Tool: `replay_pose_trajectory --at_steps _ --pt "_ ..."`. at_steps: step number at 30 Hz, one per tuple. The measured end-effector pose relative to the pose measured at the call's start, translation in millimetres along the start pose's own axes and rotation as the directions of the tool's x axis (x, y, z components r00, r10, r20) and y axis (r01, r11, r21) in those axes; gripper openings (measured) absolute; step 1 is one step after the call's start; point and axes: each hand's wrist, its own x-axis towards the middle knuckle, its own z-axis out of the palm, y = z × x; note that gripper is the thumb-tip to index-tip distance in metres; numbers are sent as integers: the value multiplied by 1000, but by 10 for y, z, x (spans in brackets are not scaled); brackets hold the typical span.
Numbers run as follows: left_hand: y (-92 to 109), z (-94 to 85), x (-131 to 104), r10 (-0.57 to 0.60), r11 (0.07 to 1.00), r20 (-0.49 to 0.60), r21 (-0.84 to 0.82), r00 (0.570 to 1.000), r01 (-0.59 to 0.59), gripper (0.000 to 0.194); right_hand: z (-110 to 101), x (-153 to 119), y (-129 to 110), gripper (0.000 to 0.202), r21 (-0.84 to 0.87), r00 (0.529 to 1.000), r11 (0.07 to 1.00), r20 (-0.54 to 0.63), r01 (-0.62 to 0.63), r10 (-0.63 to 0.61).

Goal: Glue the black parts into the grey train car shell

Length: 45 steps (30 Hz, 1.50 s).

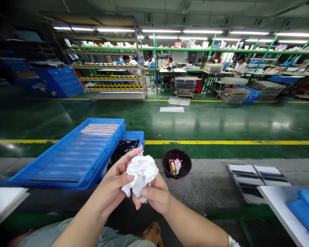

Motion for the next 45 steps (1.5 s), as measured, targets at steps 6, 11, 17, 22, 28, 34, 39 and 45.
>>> replay_pose_trajectory --at_steps 6,11,17,22,28,34,39,45 --pt "33 -36 -17 14 999 -20 46 1000 -13 67 76 60 131 29 194 996 977 26 -84 81" --pt "40 -67 -28 27 996 -102 88 994 -19 71 125 117 209 28 266 996 960 12 -90 90" --pt "76 -4 -65 111 988 -213 132 971 -84 68 70 150 216 32 210 996 974 5 -84 85" --pt "77 25 -78 267 951 -307 235 914 -199 70 66 138 201 39 -150 997 988 -68 24 -35" --pt "44 -6 -59 415 908 -463 263 783 -326 63 155 159 179 25 -713 947 686 -101 144 -304" --pt "-34 27 -106 396 916 -453 256 799 -309 75 106 215 242 29 -503 974 860 -139 87 -179" --pt "5 -36 -226 419 908 -300 170 857 -384 69 103 265 259 37 -41 986 997 -161 -58 50" --pt "145 -191 -347 212 975 -166 107 963 -196 66 140 275 297 38 194 939 919 72 -343 335"
